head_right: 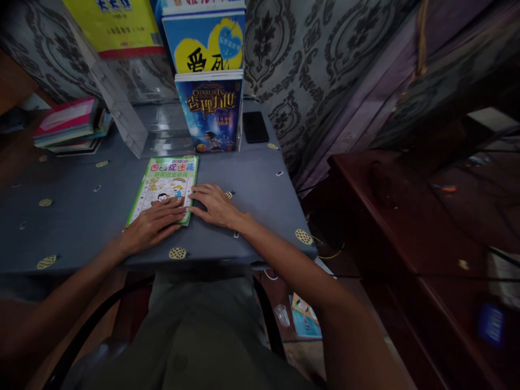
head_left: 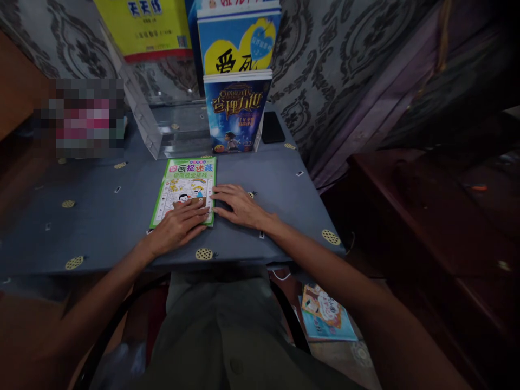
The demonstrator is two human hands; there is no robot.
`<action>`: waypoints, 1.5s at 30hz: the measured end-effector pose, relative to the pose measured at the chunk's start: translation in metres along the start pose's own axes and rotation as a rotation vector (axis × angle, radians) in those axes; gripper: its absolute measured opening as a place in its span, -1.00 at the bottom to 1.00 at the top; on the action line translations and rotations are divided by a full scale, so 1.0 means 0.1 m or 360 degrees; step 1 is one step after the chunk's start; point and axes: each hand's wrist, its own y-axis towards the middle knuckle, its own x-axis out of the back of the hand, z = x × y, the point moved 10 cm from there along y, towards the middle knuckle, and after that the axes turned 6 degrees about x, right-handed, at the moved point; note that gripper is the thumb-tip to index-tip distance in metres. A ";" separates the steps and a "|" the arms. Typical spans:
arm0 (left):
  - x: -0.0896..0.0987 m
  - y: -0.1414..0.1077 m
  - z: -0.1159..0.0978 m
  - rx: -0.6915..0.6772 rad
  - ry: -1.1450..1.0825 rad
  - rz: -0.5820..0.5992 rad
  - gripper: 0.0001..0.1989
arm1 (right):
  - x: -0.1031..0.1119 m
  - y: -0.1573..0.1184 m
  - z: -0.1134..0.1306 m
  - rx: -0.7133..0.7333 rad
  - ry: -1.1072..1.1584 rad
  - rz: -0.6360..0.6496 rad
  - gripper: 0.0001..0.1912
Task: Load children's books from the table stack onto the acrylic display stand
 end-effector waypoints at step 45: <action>-0.11 0.15 0.19 0.0262 0.0146 0.0162 -0.63 | -0.05 0.01 0.06 -0.0102 -0.0087 0.0110 0.11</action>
